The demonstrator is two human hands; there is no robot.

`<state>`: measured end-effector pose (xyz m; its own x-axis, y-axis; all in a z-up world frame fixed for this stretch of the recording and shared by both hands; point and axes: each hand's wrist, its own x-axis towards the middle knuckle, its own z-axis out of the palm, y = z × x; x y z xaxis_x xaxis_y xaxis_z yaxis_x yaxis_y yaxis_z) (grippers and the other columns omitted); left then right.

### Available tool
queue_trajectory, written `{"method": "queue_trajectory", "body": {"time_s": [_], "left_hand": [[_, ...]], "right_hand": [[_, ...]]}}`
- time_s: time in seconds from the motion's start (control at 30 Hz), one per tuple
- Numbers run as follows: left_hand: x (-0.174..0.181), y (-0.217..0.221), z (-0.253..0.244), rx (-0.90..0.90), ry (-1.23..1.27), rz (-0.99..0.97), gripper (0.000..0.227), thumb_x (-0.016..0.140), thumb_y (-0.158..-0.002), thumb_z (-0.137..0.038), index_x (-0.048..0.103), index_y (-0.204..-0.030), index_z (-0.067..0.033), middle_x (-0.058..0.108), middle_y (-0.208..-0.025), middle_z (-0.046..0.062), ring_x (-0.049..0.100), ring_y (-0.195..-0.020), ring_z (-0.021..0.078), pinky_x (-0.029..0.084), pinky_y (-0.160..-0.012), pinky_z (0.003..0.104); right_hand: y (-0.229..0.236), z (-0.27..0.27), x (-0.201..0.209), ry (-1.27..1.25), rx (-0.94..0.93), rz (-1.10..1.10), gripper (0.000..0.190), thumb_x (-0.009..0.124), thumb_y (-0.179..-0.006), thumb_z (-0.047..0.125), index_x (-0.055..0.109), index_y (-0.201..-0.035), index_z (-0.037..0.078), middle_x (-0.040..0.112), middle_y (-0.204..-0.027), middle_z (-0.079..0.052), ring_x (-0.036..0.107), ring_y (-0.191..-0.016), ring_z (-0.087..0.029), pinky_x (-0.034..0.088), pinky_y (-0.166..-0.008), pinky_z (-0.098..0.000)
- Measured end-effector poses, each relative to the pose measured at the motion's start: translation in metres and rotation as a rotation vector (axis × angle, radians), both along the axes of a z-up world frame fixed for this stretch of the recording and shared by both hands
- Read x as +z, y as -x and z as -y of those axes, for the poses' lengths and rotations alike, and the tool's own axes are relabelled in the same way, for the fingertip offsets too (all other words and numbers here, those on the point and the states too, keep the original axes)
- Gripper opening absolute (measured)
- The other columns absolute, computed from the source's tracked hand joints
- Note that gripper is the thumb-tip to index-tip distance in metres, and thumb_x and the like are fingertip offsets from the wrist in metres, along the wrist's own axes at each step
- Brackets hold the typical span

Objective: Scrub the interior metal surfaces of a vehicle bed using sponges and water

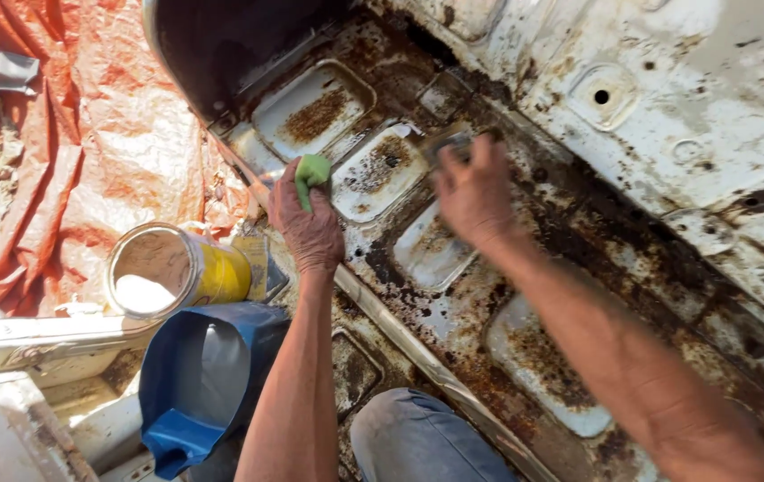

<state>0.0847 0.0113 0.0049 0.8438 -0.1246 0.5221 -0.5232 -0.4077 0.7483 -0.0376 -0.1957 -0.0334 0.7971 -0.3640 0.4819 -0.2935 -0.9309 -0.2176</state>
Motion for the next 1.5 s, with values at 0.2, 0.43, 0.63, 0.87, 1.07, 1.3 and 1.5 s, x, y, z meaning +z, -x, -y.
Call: {"method": "queue_trajectory", "body": {"time_s": [0.2,0.43,0.63,0.87,1.07,1.3,1.5], "left_hand": [[-0.012,-0.007,-0.002,-0.014,-0.068,-0.045,0.029,0.056,-0.101,-0.018,0.065,-0.128,-0.0174,0.066,-0.101,0.005,0.062,-0.102,0.0272,0.05,-0.095,0.049],[-0.003,-0.001,-0.007,0.016,-0.038,0.002,0.031,0.062,-0.098,-0.015,0.066,-0.128,-0.0193,0.069,-0.105,0.009,0.063,-0.111,0.0352,0.046,-0.101,0.053],[-0.014,-0.004,-0.002,-0.013,-0.04,0.013,0.026,0.064,-0.101,-0.019,0.067,-0.128,-0.0175,0.07,-0.102,0.009,0.065,-0.107,0.0349,0.046,-0.101,0.052],[-0.001,-0.006,-0.005,-0.008,-0.107,-0.054,0.031,0.056,-0.1,-0.015,0.064,-0.13,-0.0177,0.067,-0.103,0.006,0.062,-0.11,0.0321,0.04,-0.104,0.053],[0.0,-0.003,-0.006,-0.034,-0.129,-0.043,0.028,0.054,-0.103,-0.02,0.062,-0.129,-0.0192,0.065,-0.103,0.005,0.061,-0.11,0.0294,0.038,-0.105,0.053],[0.002,-0.005,-0.006,-0.025,-0.091,-0.111,0.024,0.057,-0.106,-0.025,0.063,-0.129,-0.0199,0.064,-0.103,0.003,0.061,-0.111,0.0257,0.034,-0.109,0.053],[0.011,0.0,-0.005,-0.04,-0.137,-0.087,0.023,0.054,-0.109,-0.027,0.061,-0.129,-0.0195,0.065,-0.105,0.003,0.061,-0.113,0.0249,0.036,-0.108,0.053]], "right_hand": [[-0.003,-0.046,0.043,-0.018,0.253,0.064,0.021,0.077,-0.087,0.021,0.076,-0.106,0.013,0.057,-0.099,-0.022,0.062,-0.09,-0.042,0.052,-0.08,-0.0533],[0.157,0.062,-0.015,-0.019,0.263,-0.139,0.033,0.068,-0.096,0.028,0.076,-0.124,0.011,0.055,-0.111,-0.017,0.059,-0.105,-0.037,0.048,-0.093,-0.0474],[0.053,0.054,0.005,-0.043,0.287,-0.02,0.029,0.06,-0.107,0.019,0.07,-0.131,0.004,0.043,-0.108,-0.013,0.048,-0.091,-0.031,0.045,-0.083,-0.044],[0.143,0.045,0.007,-0.117,0.3,-0.115,0.033,0.063,-0.103,0.021,0.071,-0.132,0.007,0.049,-0.117,-0.015,0.053,-0.107,-0.039,0.047,-0.094,-0.0509],[0.02,0.06,-0.019,-0.065,0.302,-0.02,0.032,0.068,-0.102,0.028,0.075,-0.128,0.009,0.051,-0.115,-0.014,0.053,-0.108,-0.037,0.048,-0.088,-0.0503],[0.165,0.035,0.015,-0.187,0.235,-0.196,0.038,0.059,-0.105,0.026,0.066,-0.139,0.01,0.05,-0.121,-0.019,0.053,-0.108,-0.043,0.05,-0.09,-0.0535],[-0.021,0.058,-0.012,-0.079,0.277,-0.09,0.032,0.059,-0.109,0.031,0.075,-0.128,0.01,0.058,-0.109,-0.02,0.055,-0.103,-0.034,0.045,-0.09,-0.0499]]}}
